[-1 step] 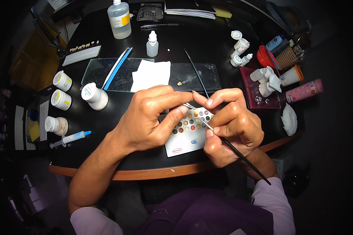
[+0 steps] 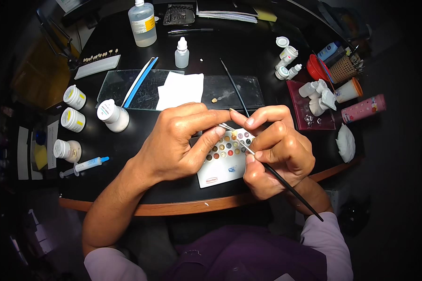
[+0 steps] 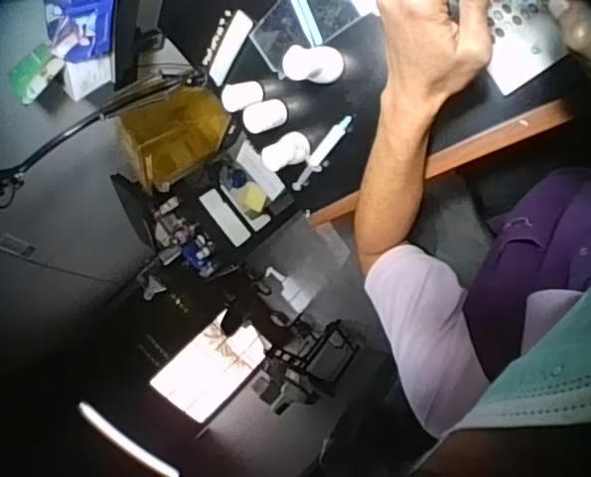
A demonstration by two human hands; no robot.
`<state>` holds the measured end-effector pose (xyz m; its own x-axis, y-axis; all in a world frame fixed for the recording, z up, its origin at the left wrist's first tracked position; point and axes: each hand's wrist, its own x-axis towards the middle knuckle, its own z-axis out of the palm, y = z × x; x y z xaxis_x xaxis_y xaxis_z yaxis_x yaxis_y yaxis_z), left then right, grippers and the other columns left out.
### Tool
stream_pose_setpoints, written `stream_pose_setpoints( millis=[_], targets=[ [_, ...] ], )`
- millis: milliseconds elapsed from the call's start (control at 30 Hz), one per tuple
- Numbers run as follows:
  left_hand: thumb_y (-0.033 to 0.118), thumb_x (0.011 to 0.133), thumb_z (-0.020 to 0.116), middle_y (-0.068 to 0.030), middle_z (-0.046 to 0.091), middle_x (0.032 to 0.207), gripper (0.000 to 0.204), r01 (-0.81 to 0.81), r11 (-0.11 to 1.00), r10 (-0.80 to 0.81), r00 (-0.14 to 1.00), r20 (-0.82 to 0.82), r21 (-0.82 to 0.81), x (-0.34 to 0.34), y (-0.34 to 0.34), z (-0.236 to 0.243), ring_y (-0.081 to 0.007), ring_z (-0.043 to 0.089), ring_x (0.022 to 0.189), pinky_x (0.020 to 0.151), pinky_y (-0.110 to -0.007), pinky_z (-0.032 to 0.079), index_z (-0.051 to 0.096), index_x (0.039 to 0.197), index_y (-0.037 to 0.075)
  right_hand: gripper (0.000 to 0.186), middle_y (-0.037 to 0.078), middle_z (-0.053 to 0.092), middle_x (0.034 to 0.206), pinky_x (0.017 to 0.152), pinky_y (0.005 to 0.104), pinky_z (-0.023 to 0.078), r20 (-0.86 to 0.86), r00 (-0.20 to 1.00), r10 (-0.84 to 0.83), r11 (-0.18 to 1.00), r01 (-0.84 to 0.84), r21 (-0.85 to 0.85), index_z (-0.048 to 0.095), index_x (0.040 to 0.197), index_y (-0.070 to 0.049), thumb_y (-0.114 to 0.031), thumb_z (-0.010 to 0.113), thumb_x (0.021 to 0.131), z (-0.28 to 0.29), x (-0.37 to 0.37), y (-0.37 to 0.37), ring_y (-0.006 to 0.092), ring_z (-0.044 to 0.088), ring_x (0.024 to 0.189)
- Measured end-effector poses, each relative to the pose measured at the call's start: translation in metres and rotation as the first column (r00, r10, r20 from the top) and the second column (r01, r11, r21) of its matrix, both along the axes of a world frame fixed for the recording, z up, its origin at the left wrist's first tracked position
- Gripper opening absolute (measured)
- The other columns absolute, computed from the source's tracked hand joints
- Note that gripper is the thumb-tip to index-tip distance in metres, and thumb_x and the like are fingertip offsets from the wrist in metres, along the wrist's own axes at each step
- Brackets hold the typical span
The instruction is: The person paints a dental crown held with tweezers using a brush and a color palette, wipes the crown with a paper towel, repositions a desk lamp, and applies additional paint to the crown with the brush.
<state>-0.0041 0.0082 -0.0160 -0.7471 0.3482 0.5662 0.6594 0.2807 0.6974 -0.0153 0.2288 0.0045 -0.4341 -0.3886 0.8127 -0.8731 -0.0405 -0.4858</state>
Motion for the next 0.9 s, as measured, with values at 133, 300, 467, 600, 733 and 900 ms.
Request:
stream_pose_setpoints(
  millis=[133,300,467,600,733,900],
  targets=[
    [0.004,0.094,0.069,-0.0092,0.064,0.072,0.03,-0.05,0.999,0.051,0.998,0.042,-0.004,0.003,-0.001,-0.001,-0.0179,0.058,0.064,0.062,-0.034,0.045,0.078,0.123,0.0,0.024,0.008,0.062,0.074,0.084,0.0443,0.065,0.014,1.0,-0.027,1.0,0.027,-0.013,0.054,0.075,-0.004,0.011,0.067,0.061,-0.003,0.0,-0.001,0.0341,0.07,0.096],
    [0.004,0.092,0.074,-0.0109,0.069,0.076,0.031,-0.084,0.996,0.086,0.994,0.072,-0.032,0.005,0.0,0.004,-0.017,0.06,0.061,0.055,-0.033,0.046,0.079,0.123,0.001,0.024,0.008,0.063,0.076,0.082,0.0432,0.064,0.016,0.999,-0.041,0.999,0.041,-0.032,0.055,0.076,-0.004,0.011,0.068,0.063,-0.003,-0.002,0.002,0.0343,0.07,0.096],
    [0.005,0.093,0.076,-0.0057,0.06,0.07,0.033,-0.116,0.99,0.105,0.983,0.148,0.074,0.008,0.004,0.003,-0.0111,0.052,0.06,0.055,-0.029,0.04,0.078,0.126,0.001,0.018,0.012,0.058,0.081,0.095,0.0658,0.064,0.057,0.997,0.055,0.998,-0.056,0.025,0.051,0.085,-0.002,0.012,0.06,0.077,0.0,-0.003,0.009,0.0295,0.058,0.105],
    [0.005,0.093,0.076,-0.0066,0.06,0.071,0.032,-0.104,0.99,0.085,0.978,0.19,0.093,0.01,0.006,0.012,-0.0111,0.053,0.061,0.056,-0.029,0.041,0.079,0.125,0.0,0.018,0.012,0.057,0.081,0.096,0.0661,0.063,0.012,0.996,0.087,0.996,-0.087,-0.02,0.051,0.085,-0.002,0.011,0.06,0.078,0.0,-0.009,0.007,0.0286,0.057,0.104],
    [0.006,0.097,0.072,-0.0053,0.061,0.076,0.031,-0.077,0.992,0.052,0.972,0.228,0.102,0.011,0.002,0.01,-0.0093,0.054,0.067,0.06,-0.028,0.041,0.077,0.126,-0.001,0.019,0.012,0.058,0.081,0.097,0.066,0.063,0.026,0.994,0.105,0.994,-0.104,-0.033,0.052,0.087,-0.002,0.012,0.059,0.078,-0.002,-0.009,0.007,0.028,0.056,0.105],
    [0.007,0.096,0.074,-0.0059,0.062,0.073,0.027,-0.072,0.982,0.023,0.964,0.266,0.177,0.009,0.002,0.005,-0.009,0.053,0.063,0.057,-0.028,0.041,0.079,0.121,-0.001,0.02,0.013,0.058,0.083,0.095,0.063,0.065,0.036,0.996,0.085,0.996,-0.083,-0.039,0.051,0.088,-0.002,0.014,0.058,0.079,-0.002,-0.008,0.004,0.0278,0.055,0.106]
  ],
)
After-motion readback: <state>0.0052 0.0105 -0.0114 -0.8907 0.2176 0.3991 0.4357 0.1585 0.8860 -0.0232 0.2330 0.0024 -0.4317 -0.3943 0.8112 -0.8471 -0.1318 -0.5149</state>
